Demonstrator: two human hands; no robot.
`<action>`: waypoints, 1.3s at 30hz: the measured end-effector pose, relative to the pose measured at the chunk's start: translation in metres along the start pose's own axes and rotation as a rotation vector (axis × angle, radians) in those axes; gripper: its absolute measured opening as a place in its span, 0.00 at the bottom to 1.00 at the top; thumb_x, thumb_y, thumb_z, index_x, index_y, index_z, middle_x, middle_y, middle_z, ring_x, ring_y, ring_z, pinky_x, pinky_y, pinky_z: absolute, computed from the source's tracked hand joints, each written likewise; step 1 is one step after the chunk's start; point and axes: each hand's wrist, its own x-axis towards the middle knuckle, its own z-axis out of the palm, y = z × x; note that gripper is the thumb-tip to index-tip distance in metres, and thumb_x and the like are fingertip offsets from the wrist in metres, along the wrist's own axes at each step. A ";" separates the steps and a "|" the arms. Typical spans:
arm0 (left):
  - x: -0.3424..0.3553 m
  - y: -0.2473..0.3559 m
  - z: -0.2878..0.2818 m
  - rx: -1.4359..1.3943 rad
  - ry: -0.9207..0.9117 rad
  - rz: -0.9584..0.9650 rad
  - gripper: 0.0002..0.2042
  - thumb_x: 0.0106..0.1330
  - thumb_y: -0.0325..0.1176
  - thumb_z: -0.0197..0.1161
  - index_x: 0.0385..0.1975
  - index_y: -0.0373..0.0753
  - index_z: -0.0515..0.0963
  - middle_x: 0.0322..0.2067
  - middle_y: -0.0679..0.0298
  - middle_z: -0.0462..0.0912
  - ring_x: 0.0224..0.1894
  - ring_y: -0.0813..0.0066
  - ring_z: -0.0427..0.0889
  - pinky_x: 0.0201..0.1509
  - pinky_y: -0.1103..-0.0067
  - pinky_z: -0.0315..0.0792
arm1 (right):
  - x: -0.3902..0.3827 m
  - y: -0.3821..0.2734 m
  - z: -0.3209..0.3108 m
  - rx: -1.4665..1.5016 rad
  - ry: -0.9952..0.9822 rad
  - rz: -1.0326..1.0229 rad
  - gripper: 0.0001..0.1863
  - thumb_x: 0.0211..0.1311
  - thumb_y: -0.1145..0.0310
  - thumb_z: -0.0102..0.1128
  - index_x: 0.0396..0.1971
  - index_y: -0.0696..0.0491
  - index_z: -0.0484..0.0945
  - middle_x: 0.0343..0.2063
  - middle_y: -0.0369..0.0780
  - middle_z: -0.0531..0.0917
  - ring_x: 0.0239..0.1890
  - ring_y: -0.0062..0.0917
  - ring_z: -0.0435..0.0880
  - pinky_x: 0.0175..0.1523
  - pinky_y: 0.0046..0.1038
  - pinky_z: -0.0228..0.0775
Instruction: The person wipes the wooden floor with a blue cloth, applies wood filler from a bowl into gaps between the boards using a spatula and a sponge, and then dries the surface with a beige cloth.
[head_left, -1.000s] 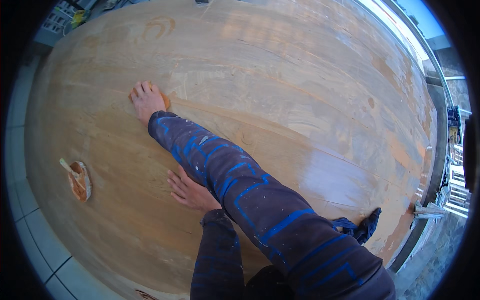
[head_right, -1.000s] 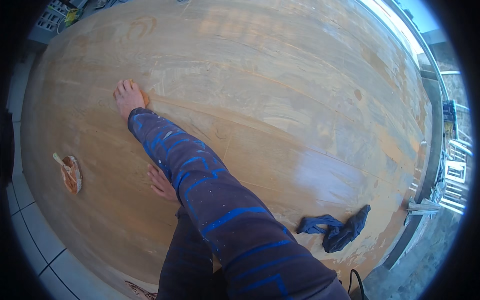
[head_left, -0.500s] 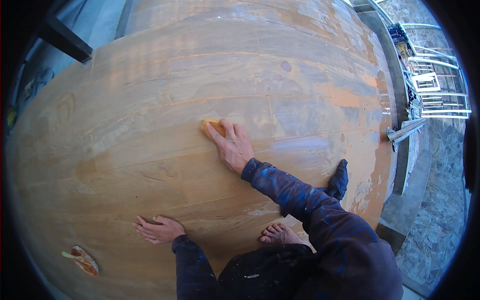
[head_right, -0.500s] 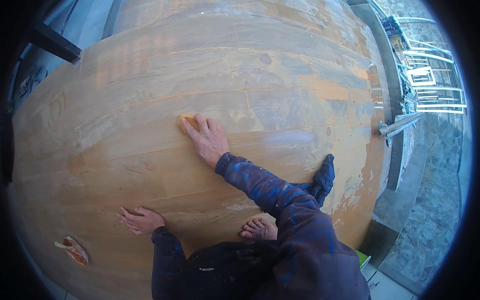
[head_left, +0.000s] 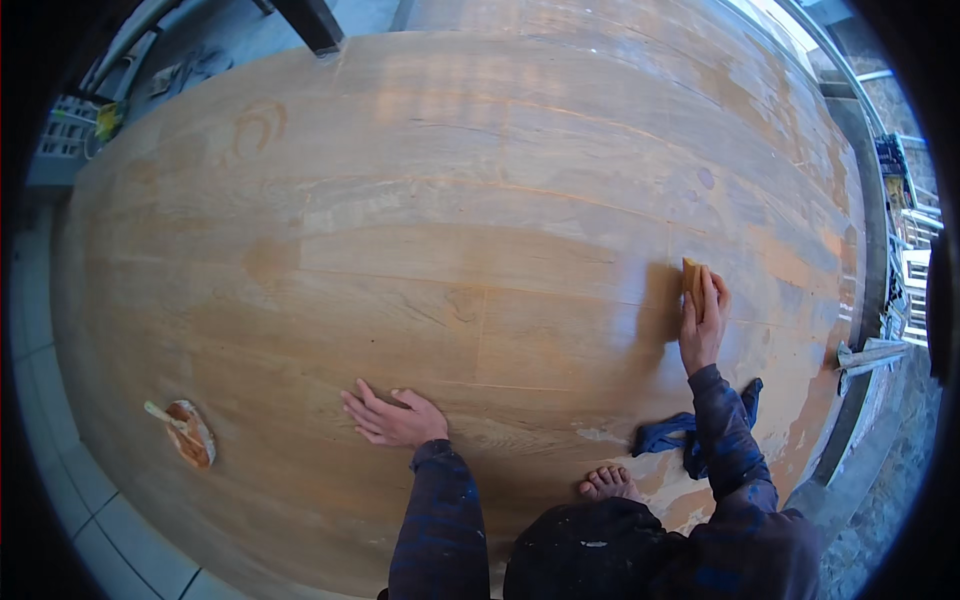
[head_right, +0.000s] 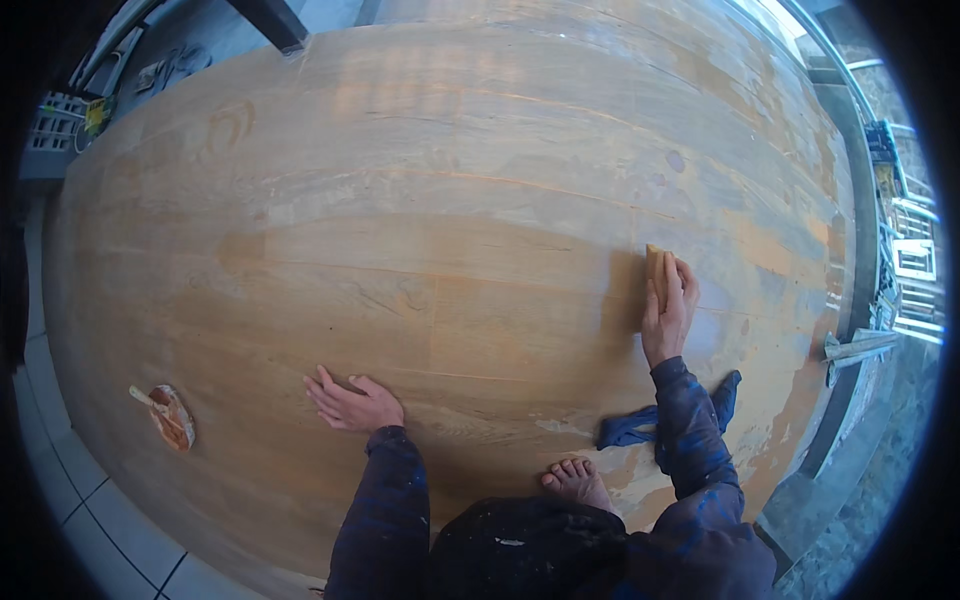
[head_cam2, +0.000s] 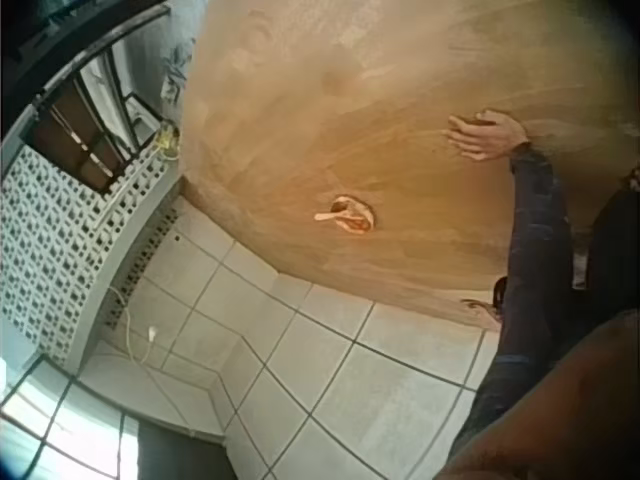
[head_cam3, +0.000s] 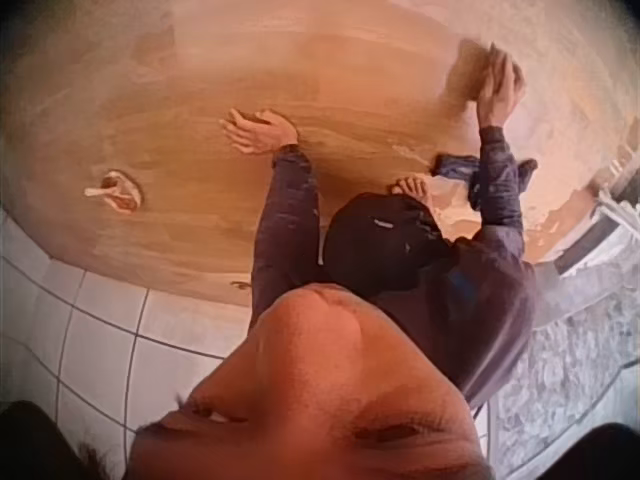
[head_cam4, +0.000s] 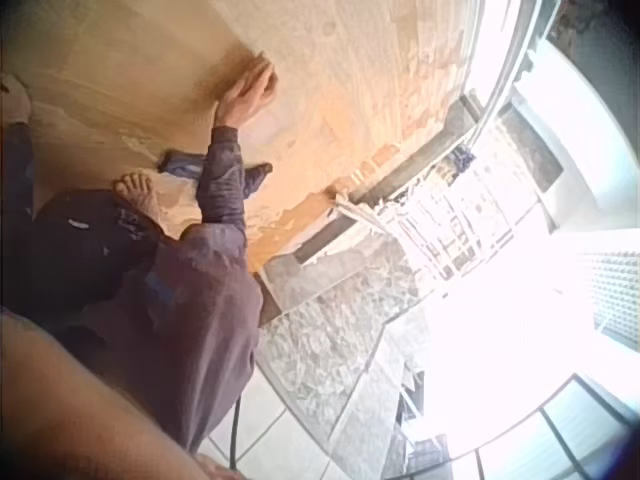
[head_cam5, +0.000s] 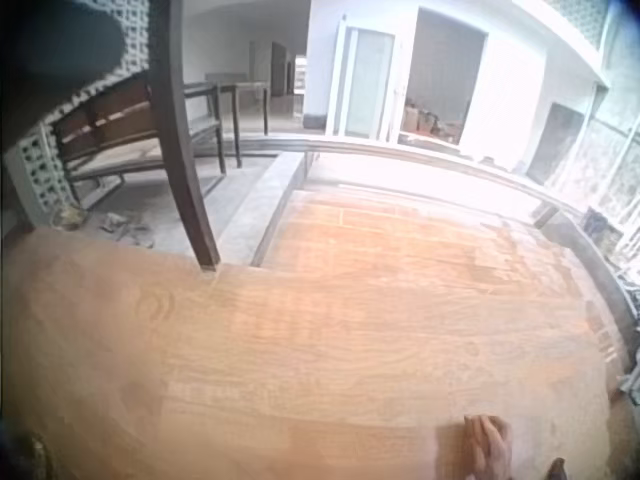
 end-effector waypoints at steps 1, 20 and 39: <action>-0.001 0.002 -0.002 0.027 0.021 -0.022 0.31 0.69 0.37 0.56 0.75 0.44 0.65 0.79 0.49 0.58 0.81 0.50 0.56 0.79 0.47 0.49 | 0.005 -0.063 0.027 0.153 -0.077 -0.077 0.32 0.63 0.79 0.66 0.69 0.52 0.76 0.66 0.49 0.72 0.66 0.45 0.70 0.71 0.42 0.65; -0.004 0.001 -0.006 -0.001 -0.033 -0.025 0.30 0.69 0.36 0.53 0.74 0.44 0.66 0.79 0.53 0.58 0.81 0.51 0.56 0.80 0.47 0.49 | 0.076 -0.373 0.267 0.195 -0.099 -0.626 0.22 0.65 0.68 0.55 0.59 0.53 0.81 0.43 0.39 0.77 0.49 0.32 0.75 0.52 0.34 0.65; -0.001 0.009 -0.006 -0.029 -0.034 -0.047 0.33 0.64 0.34 0.56 0.74 0.44 0.65 0.79 0.51 0.57 0.81 0.50 0.55 0.80 0.46 0.47 | 0.079 -0.016 0.042 -0.079 -0.039 -0.081 0.20 0.72 0.69 0.60 0.62 0.47 0.83 0.48 0.45 0.80 0.51 0.42 0.77 0.58 0.41 0.71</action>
